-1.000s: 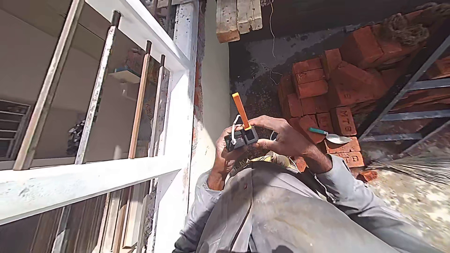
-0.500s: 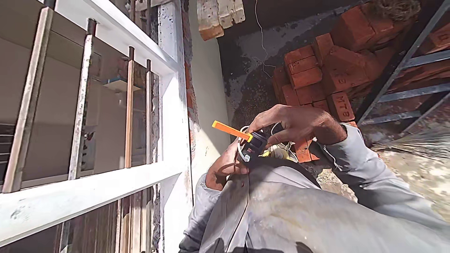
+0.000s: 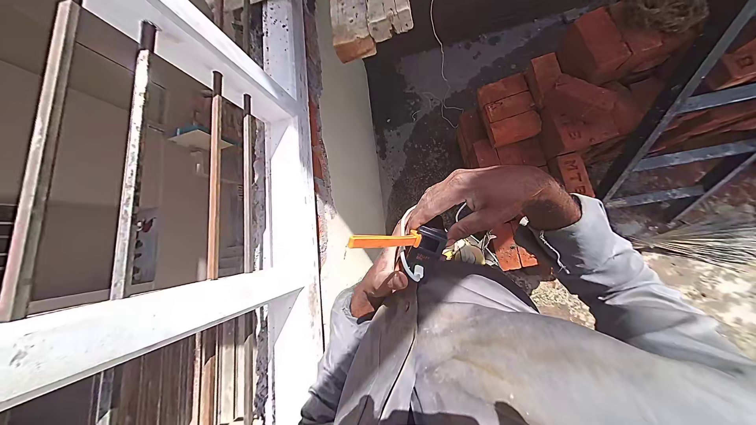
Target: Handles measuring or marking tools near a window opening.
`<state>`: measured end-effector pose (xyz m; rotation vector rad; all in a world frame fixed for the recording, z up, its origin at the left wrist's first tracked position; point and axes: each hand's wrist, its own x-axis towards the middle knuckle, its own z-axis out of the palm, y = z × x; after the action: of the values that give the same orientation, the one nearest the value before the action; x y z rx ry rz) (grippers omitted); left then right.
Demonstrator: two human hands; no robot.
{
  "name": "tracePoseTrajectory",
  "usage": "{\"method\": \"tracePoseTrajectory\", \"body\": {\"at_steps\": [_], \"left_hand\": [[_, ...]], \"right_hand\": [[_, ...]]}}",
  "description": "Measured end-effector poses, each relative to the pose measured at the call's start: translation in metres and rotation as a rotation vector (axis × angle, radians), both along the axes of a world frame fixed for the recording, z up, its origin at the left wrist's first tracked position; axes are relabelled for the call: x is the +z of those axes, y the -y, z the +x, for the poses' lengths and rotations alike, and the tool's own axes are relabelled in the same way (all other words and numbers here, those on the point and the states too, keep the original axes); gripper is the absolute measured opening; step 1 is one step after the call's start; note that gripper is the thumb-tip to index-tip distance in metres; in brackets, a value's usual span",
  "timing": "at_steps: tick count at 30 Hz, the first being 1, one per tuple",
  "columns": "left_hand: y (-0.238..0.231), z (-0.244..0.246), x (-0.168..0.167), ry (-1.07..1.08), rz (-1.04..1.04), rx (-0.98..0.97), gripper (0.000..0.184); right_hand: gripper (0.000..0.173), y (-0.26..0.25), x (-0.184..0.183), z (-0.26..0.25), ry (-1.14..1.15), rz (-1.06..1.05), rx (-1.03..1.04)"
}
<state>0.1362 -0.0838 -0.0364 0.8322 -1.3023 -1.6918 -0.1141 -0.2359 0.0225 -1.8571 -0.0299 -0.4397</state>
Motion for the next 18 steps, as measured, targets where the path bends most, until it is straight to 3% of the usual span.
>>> {"method": "tracePoseTrajectory", "body": {"at_steps": [4, 8, 12, 15, 17, 18], "left_hand": [[-0.003, -0.001, 0.000, -0.001, 0.026, 0.047, 0.101], [0.003, -0.001, -0.025, -0.116, 0.013, 0.107, 0.105], [0.006, -0.004, -0.035, -0.240, 0.046, 0.163, 0.103], [0.013, -0.005, -0.039, -0.295, 0.047, 0.142, 0.103], [0.012, -0.006, -0.039, -0.327, 0.073, 0.129, 0.100], [0.010, -0.005, -0.037, -0.346, 0.095, 0.139, 0.088]], "right_hand": [[0.041, 0.000, 0.000, 0.003, 0.007, 0.012, 0.005], [0.046, -0.003, -0.002, 0.007, 0.065, -0.002, -0.051], [0.046, -0.014, -0.004, 0.014, 0.256, 0.020, -0.260], [0.076, -0.026, -0.005, 0.022, 0.469, 0.114, -0.464], [0.097, -0.035, -0.001, 0.025, 0.449, 0.148, -0.453], [0.101, -0.038, 0.000, 0.029, 0.441, 0.143, -0.406]]}}
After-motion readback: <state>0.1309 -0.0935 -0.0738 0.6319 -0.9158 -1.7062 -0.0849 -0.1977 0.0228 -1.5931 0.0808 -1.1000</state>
